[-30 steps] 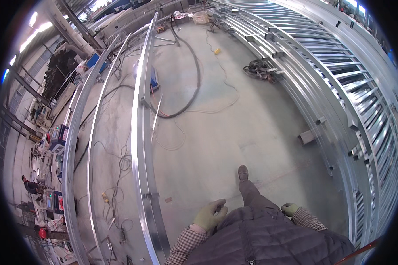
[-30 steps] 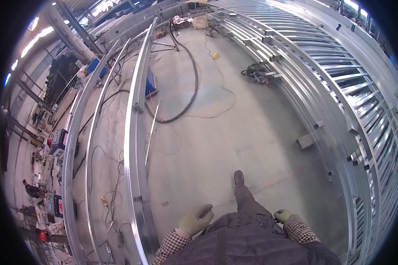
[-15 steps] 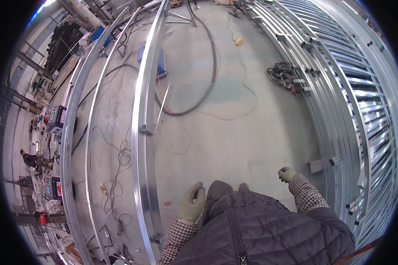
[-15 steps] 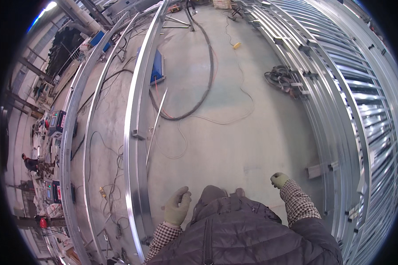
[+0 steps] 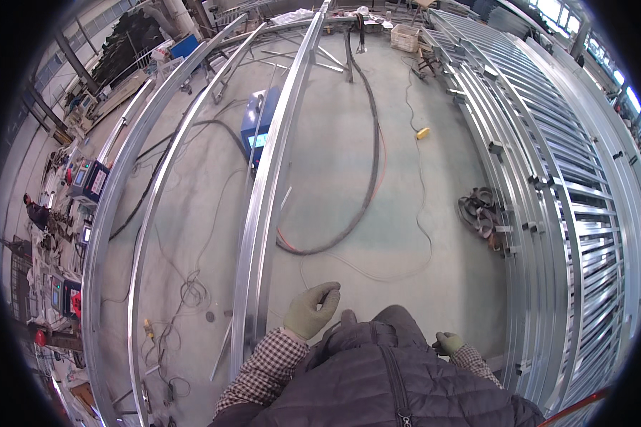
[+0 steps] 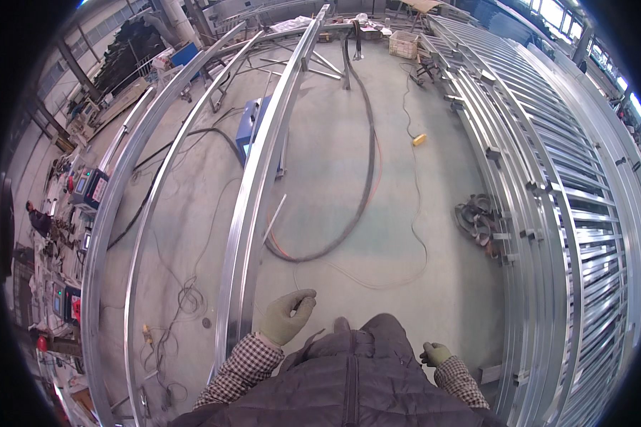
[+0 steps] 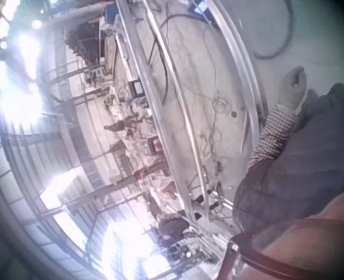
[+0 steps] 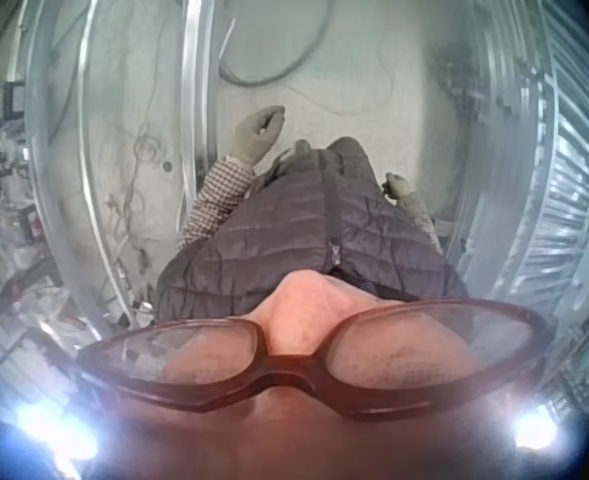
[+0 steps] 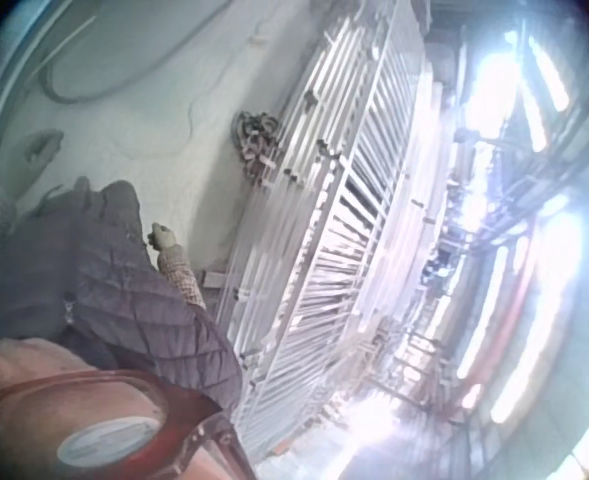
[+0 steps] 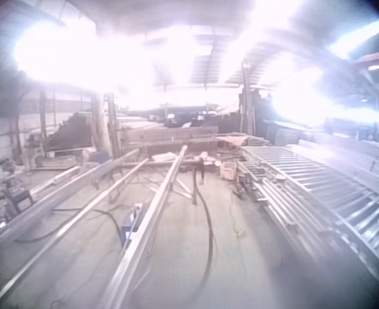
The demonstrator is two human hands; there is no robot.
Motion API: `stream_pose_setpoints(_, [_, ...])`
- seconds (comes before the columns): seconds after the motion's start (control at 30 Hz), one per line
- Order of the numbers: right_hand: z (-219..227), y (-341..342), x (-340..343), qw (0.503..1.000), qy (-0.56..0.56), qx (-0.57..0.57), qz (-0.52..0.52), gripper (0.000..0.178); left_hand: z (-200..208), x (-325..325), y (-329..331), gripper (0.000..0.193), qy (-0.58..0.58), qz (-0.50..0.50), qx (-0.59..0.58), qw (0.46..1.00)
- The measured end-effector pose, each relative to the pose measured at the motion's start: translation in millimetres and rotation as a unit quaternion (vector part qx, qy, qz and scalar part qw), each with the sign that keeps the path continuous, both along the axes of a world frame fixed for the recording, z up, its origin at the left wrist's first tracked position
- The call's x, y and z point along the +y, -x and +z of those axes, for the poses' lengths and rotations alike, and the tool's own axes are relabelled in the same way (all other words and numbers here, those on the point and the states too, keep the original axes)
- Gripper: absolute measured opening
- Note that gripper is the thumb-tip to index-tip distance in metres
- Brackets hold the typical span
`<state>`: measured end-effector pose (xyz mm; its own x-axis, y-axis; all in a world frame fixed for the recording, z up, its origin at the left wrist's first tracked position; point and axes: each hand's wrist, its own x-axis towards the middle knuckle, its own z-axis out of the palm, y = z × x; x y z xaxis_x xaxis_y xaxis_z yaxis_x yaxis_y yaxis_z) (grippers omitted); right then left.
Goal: The person marks a metal profile with a marker and ruler, then carries and positions several metal bars into a frame structure on the floor. They align and fit the bars into place, adjusting positions to assemble the frame.
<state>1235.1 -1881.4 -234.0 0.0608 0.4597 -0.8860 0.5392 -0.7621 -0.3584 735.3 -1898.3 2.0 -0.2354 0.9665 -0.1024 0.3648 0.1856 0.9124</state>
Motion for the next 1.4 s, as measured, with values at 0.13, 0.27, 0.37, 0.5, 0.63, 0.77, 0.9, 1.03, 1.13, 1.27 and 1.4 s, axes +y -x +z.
stream_pose_setpoints(0.13, [-8.1,19.5,66.0,1.0,0.023,-0.02,0.001,0.05,4.1,98.8,42.1,0.026,-0.032,0.002,0.049,0.998])
stream_pose_setpoints(0.27, [-60.1,10.7,139.1,0.982,-0.042,0.018,0.185,0.052,-7.5,191.9,86.0,0.026,-0.078,0.061,0.081,0.992])
stream_pose_setpoints(0.37, [-105.2,13.9,237.3,0.97,-0.038,-0.028,0.238,0.054,-7.2,255.8,116.3,0.029,-0.069,0.142,0.06,0.986])
stream_pose_setpoints(0.5, [-92.9,30.5,418.0,0.967,-0.026,-0.009,0.254,0.036,8.0,338.5,158.5,0.035,-0.142,0.215,0.129,0.958])
stream_pose_setpoints(0.63, [-35.8,81.8,609.3,0.985,-0.084,-0.013,0.153,0.039,19.8,405.8,193.4,0.038,-0.116,0.276,0.196,0.934])
stream_pose_setpoints(0.77, [16.9,159.7,755.5,0.961,-0.224,-0.004,0.165,0.04,26.3,469.0,226.0,0.048,-0.048,0.309,0.268,0.911])
stream_pose_setpoints(0.9, [32.0,235.5,820.8,0.953,-0.233,0.043,0.188,0.043,16.6,530.2,261.9,0.062,0.036,0.314,0.274,0.908])
stream_pose_setpoints(1.03, [27.3,294.9,849.1,0.947,-0.166,0.065,0.268,0.048,3.1,598.7,302.8,0.075,0.119,0.273,0.219,0.929])
stream_pose_setpoints(1.13, [38.0,336.3,863.4,0.967,-0.108,0.037,0.226,0.048,1.6,651.4,338.3,0.081,0.153,0.231,0.154,0.948])
stream_pose_setpoints(1.27, [75.5,402.7,916.3,0.97,-0.086,0.04,0.226,0.047,-4.7,702.5,364.9,0.08,0.194,0.209,0.14,0.948])
stream_pose_setpoints(1.4, [127.7,498.9,985.1,0.938,-0.211,0.092,0.259,0.043,-6.1,725.1,374.7,0.083,0.194,0.199,0.12,0.953])
